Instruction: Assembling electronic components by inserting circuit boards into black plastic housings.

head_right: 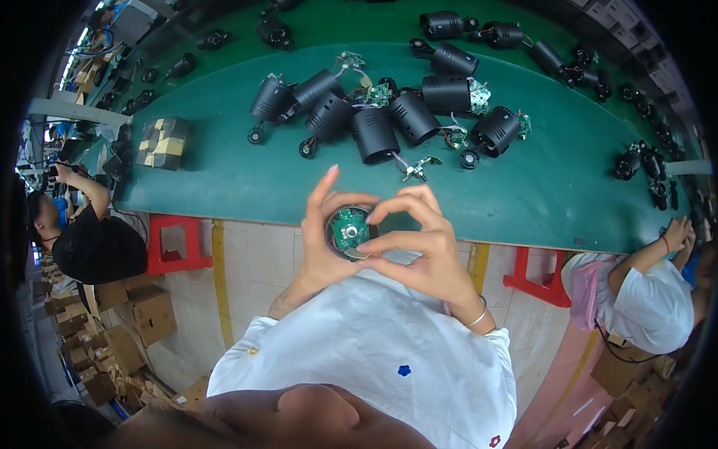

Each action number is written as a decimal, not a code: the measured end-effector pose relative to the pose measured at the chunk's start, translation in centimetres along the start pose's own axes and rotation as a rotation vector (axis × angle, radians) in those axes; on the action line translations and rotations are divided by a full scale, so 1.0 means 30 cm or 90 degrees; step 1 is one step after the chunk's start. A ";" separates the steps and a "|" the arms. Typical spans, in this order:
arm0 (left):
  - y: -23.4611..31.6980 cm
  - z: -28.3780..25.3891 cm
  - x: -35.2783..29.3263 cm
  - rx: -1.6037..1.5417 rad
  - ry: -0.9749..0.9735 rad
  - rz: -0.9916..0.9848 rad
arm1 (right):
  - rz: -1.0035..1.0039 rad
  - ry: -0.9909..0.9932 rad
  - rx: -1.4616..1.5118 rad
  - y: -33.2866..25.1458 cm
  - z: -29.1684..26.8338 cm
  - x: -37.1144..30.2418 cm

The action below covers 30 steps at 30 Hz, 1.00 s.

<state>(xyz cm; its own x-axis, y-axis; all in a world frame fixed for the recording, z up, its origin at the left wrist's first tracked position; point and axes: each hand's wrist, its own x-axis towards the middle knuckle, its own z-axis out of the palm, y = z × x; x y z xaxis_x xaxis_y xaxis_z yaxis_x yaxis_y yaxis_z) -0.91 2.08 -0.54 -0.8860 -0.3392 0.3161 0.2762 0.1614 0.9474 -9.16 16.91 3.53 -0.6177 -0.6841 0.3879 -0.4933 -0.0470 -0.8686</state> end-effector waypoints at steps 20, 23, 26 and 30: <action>0.010 0.018 -0.018 0.092 -0.070 -0.012 | 0.071 0.146 0.052 -0.011 0.060 -0.012; -0.007 -0.011 -0.001 0.162 -0.111 0.088 | 0.074 0.173 0.071 -0.008 0.064 -0.017; -0.023 -0.007 -0.009 0.144 -0.095 0.120 | 0.068 0.184 0.099 -0.010 0.076 -0.010; -0.043 0.021 -0.028 0.020 -0.007 0.115 | 0.046 0.187 0.166 -0.013 0.093 0.007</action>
<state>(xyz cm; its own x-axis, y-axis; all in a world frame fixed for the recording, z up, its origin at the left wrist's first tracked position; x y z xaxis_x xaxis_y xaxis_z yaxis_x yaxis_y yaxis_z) -0.75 2.74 -2.07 -0.8276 -0.2915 0.4798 0.4194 0.2472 0.8735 -7.38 14.75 3.09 -0.8121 -0.4574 0.3624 -0.2943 -0.2153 -0.9312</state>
